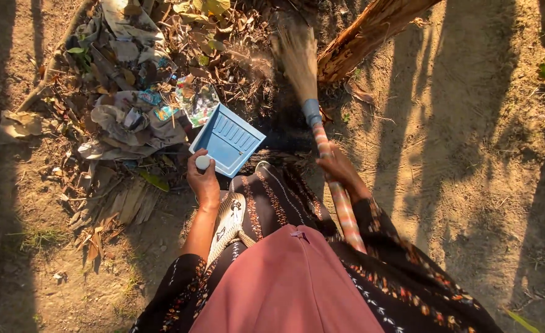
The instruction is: Sweep dry leaves and debris from a dirt ground area into a pile and then into a dustpan.
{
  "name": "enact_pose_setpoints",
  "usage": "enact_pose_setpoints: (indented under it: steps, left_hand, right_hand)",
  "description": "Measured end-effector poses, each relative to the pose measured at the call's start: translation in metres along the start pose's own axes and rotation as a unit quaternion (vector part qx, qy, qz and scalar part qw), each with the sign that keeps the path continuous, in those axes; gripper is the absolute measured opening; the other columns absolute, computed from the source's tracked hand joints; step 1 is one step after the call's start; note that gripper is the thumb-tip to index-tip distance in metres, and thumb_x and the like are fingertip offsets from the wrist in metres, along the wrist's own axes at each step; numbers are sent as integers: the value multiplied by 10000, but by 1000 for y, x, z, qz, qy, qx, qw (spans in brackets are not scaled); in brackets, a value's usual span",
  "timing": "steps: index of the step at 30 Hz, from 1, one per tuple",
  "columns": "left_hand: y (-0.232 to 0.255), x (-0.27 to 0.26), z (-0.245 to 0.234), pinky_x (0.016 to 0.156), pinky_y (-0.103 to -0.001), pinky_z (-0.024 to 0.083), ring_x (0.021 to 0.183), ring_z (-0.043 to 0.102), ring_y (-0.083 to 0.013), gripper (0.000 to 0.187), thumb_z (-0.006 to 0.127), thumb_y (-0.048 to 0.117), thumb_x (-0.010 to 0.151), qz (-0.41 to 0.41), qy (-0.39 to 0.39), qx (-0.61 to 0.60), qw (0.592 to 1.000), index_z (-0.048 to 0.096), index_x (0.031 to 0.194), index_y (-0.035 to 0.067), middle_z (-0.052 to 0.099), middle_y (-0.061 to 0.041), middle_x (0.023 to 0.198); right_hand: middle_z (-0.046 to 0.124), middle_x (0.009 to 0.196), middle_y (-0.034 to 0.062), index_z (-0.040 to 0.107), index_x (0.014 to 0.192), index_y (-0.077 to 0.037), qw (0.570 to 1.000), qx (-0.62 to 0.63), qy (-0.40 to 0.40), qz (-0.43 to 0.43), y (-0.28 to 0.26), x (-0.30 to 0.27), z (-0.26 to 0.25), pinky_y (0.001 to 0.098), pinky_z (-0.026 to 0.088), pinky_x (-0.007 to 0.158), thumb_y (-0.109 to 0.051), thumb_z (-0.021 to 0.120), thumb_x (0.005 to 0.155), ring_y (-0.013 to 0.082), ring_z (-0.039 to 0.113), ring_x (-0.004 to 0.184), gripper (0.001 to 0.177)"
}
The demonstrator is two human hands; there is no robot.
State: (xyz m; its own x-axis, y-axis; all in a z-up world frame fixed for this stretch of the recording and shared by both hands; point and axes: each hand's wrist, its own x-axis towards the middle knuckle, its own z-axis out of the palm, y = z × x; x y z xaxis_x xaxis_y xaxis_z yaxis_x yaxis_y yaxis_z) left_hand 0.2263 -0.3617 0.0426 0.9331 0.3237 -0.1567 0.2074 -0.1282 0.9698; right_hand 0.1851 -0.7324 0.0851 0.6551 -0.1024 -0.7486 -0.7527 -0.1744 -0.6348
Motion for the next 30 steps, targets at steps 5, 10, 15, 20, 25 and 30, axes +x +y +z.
enact_pose_setpoints:
  steps: [5,10,15,20,25,30]
  left_hand:
    - [4,-7,-4,1015,-319,498,1178,629,-184,283,688,-86,923,10,4,-6,1000,651,1172,43,658,-102,1305]
    - [-2,-7,-1,985,-316,514,1149,632,-180,280,698,-67,917,-23,13,-14,1000,650,1163,59,656,-86,1296]
    - [-1,-3,9,1010,-330,499,1191,612,-181,277,685,-48,939,-19,3,-39,999,639,1181,79,624,-63,1322]
    - [15,3,24,1028,-322,489,1207,623,-195,275,695,-66,924,-10,9,-34,999,657,1156,76,657,-71,1311]
    - [10,5,37,1052,-327,479,1234,617,-206,273,694,-76,925,11,-1,-25,1000,655,1153,69,655,-77,1306]
    - [-1,2,35,1025,-326,507,1226,621,-196,263,700,-59,935,20,-10,-13,1000,646,1156,73,639,-76,1325]
  right_hand:
    - [608,911,105,435,1424,-92,999,42,-29,15,-3,83,33,365,532,538,-213,712,831,188,598,636,666]
    - [657,1015,124,363,1516,-115,998,-28,-65,-6,-49,13,71,368,553,560,-222,701,817,182,626,638,784]
    - [644,1310,214,225,1647,-148,973,-137,-93,-162,5,-39,36,377,584,753,-331,744,854,256,694,929,965]
    - [649,1244,195,258,1605,-212,982,-188,-26,-16,2,-27,16,399,579,706,-347,737,821,280,695,879,928]
    - [610,1157,253,439,1491,-49,997,-60,-58,-8,34,-1,47,402,580,639,-282,720,911,277,641,801,685]
    - [645,1190,68,357,1585,-106,988,13,-102,-112,71,-58,57,304,584,734,-234,790,921,143,662,924,804]
